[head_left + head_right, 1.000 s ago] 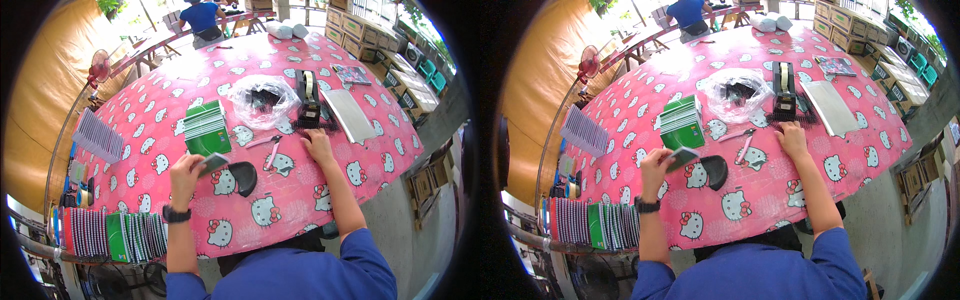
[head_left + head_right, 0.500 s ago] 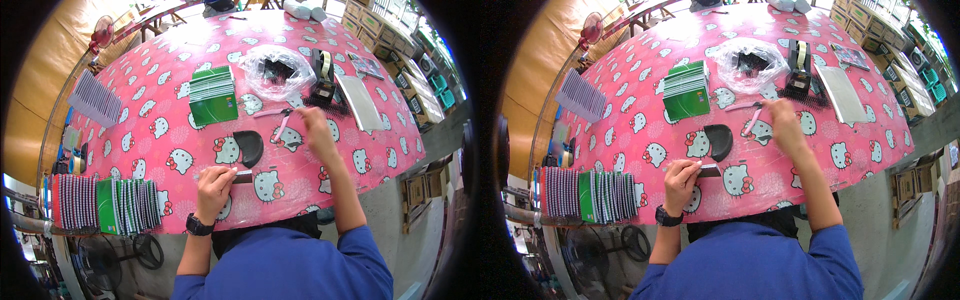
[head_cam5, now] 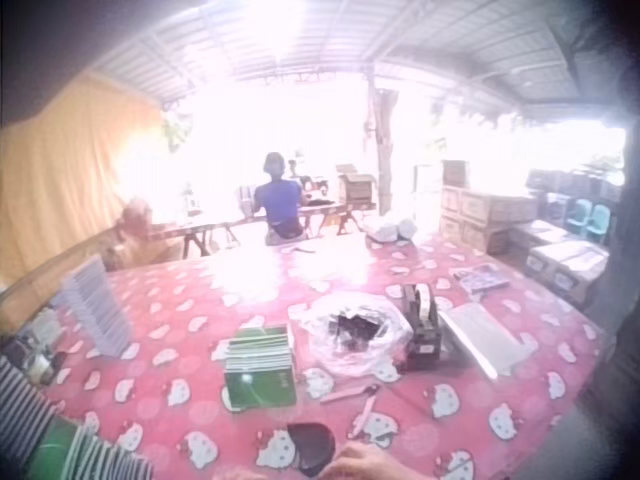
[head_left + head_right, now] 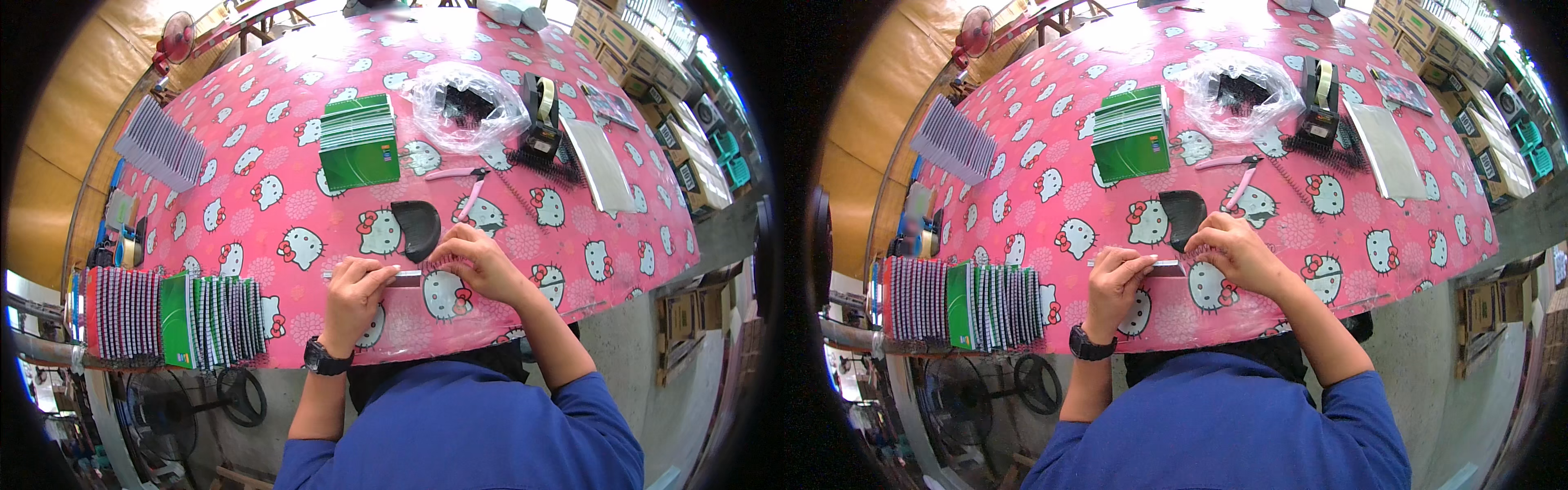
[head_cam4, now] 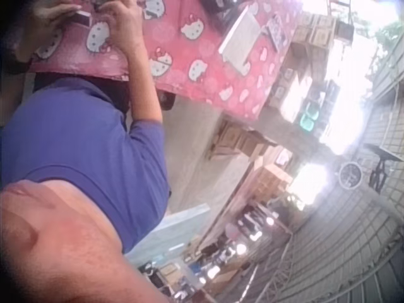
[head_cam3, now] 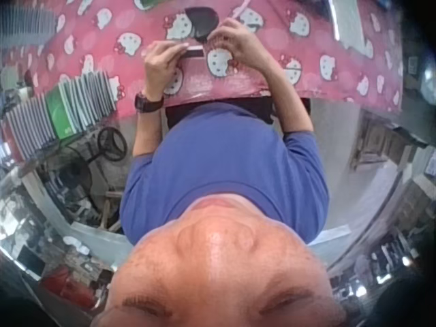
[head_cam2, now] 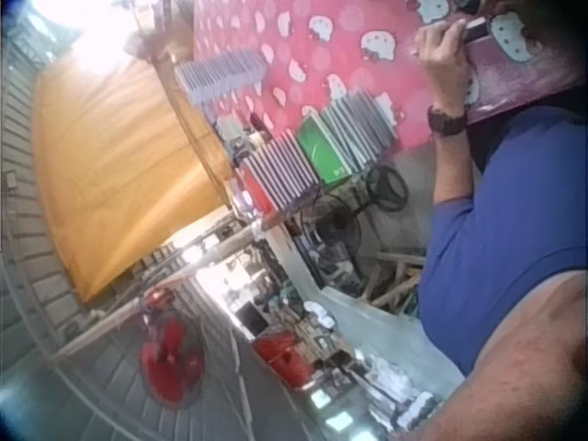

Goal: The person manually applies black plastic bindings to small green spiral notebooks by hand, placing each bound notebook onto a stack.

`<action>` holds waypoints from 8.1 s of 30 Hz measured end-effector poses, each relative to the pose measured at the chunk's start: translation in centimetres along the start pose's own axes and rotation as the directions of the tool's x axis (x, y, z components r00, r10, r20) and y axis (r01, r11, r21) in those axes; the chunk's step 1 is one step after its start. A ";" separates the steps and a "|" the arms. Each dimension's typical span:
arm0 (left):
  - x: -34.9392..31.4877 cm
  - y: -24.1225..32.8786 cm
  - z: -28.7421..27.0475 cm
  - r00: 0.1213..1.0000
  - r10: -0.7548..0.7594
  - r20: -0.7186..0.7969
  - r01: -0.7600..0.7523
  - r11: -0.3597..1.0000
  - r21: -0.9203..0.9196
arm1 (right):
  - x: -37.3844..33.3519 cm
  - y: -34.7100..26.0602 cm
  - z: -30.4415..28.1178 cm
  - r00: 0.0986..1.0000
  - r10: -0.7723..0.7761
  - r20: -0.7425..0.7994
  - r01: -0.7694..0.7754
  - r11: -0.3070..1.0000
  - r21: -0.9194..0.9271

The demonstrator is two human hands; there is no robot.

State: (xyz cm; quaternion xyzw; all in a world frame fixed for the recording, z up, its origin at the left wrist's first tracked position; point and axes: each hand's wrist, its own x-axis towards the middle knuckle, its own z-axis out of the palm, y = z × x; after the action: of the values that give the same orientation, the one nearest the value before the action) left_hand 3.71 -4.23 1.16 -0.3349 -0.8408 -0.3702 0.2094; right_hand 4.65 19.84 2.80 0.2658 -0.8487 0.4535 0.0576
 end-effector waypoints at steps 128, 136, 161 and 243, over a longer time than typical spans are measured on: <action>0.6 2.8 -2.9 0.912 -0.407 -0.058 0.248 0.656 -0.712 | 4.7 -6.3 4.2 0.969 -0.143 -0.203 0.175 0.973 0.150; -0.8 2.8 -2.8 0.876 -0.426 -0.227 0.219 0.769 -0.600 | 5.1 -8.1 5.4 0.968 -0.153 -0.197 0.173 0.981 0.091; 9.3 -6.2 -20.4 0.995 0.070 -0.072 -0.010 0.781 0.624 | 3.1 2.0 4.1 0.965 0.144 -0.219 -0.095 0.972 0.217; 7.1 -14.8 4.9 0.695 -0.716 -0.071 0.136 0.227 -0.964 | 17.8 4.2 2.4 0.934 0.084 -0.348 -0.064 0.996 0.070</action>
State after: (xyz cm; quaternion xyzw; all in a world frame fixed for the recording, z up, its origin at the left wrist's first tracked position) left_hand -12.36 -4.98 -4.87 -0.0222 -0.4579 -0.8847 0.0847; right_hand -12.28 12.76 4.31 0.1502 -0.8209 0.5197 0.1830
